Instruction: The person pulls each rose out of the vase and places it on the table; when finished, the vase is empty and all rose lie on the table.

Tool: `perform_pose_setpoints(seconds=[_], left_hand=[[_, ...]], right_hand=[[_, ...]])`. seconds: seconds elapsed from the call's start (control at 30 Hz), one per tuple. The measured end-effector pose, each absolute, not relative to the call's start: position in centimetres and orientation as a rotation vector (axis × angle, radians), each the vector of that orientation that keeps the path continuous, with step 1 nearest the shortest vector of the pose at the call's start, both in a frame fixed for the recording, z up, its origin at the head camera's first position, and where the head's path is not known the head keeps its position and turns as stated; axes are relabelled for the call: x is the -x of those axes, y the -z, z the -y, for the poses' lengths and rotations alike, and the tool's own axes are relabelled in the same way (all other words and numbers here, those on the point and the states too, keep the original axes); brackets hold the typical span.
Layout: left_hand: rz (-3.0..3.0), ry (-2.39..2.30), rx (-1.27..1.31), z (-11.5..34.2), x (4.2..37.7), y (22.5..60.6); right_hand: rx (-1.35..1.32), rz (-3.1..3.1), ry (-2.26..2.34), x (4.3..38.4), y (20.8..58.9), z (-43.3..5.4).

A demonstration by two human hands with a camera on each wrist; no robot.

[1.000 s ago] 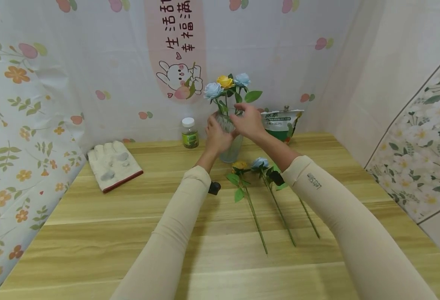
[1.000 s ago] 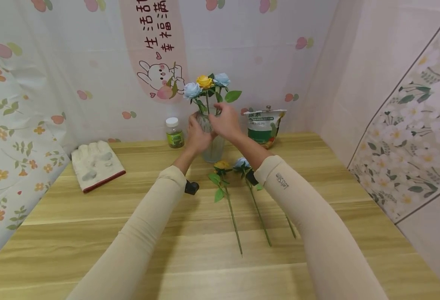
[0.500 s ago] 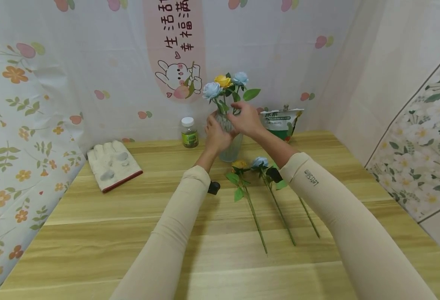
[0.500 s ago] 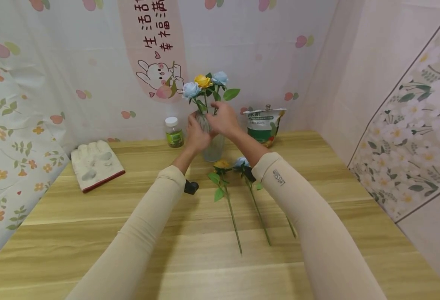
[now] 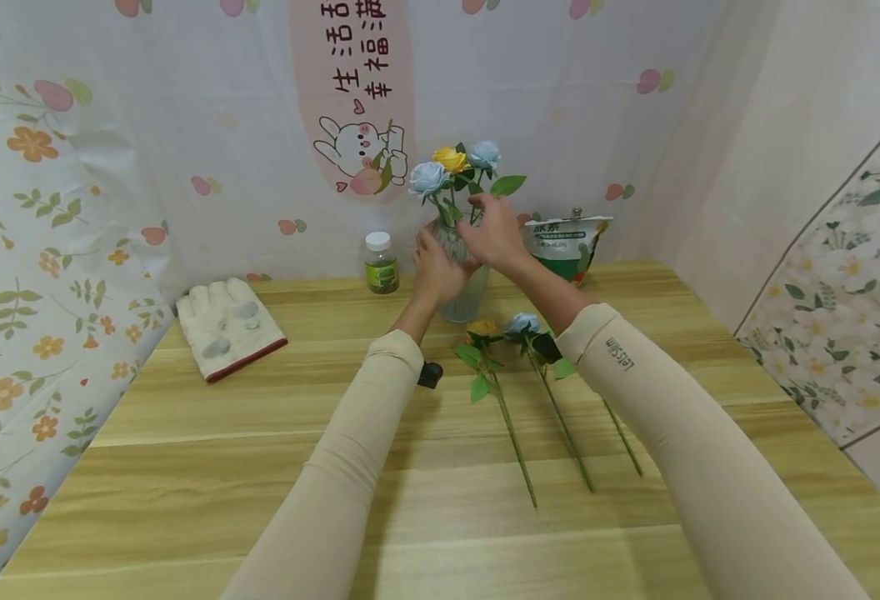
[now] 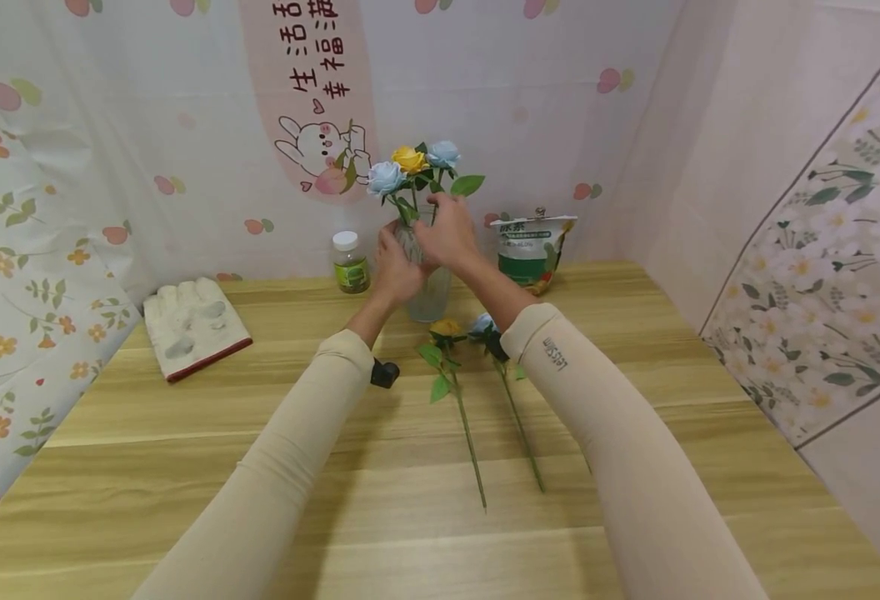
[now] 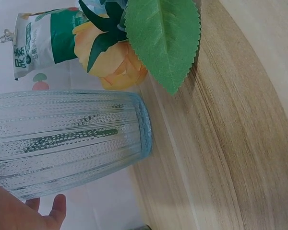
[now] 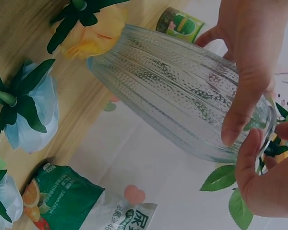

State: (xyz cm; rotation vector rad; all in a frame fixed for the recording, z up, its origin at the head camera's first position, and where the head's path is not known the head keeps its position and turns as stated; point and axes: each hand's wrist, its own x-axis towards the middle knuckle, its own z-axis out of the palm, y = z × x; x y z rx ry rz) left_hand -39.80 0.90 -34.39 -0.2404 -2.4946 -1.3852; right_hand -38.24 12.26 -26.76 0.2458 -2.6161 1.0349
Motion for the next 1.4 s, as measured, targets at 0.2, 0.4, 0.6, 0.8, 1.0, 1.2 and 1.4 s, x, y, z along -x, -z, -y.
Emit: perform_pose_setpoints(seconds=[0.2, 0.4, 0.6, 0.8, 1.0, 1.2, 1.4], left_hand=[[2.496, 1.383, 0.242, -0.8, 39.8, 34.4], [2.507, 1.376, 0.242, -0.8, 39.9, 34.4], [2.500, 1.362, 0.249, -0.9, 39.8, 34.3], [2.517, 1.358, 0.239, -0.9, 40.0, 34.3], [2.517, 1.358, 0.230, -0.9, 40.0, 34.3], [2.518, 1.354, 0.223, -0.8, 40.0, 34.4], [2.515, 1.376, 0.241, -0.9, 40.0, 34.4]], right_hand=[[-0.147, 2.635, -1.033, 38.3, 26.8, -11.9], [-0.129, 2.625, -1.011, 38.3, 27.1, -11.6], [-0.140, 2.606, -1.009, 38.2, 27.2, -11.6], [-0.234, 2.661, -0.889, 38.6, 27.0, -11.9], [-0.348, 2.744, -0.787, 38.8, 26.4, -12.1], [-0.393, 2.815, -0.651, 39.1, 26.0, -12.0], [-0.465, 2.817, -0.797, 39.4, 25.3, -12.7]])
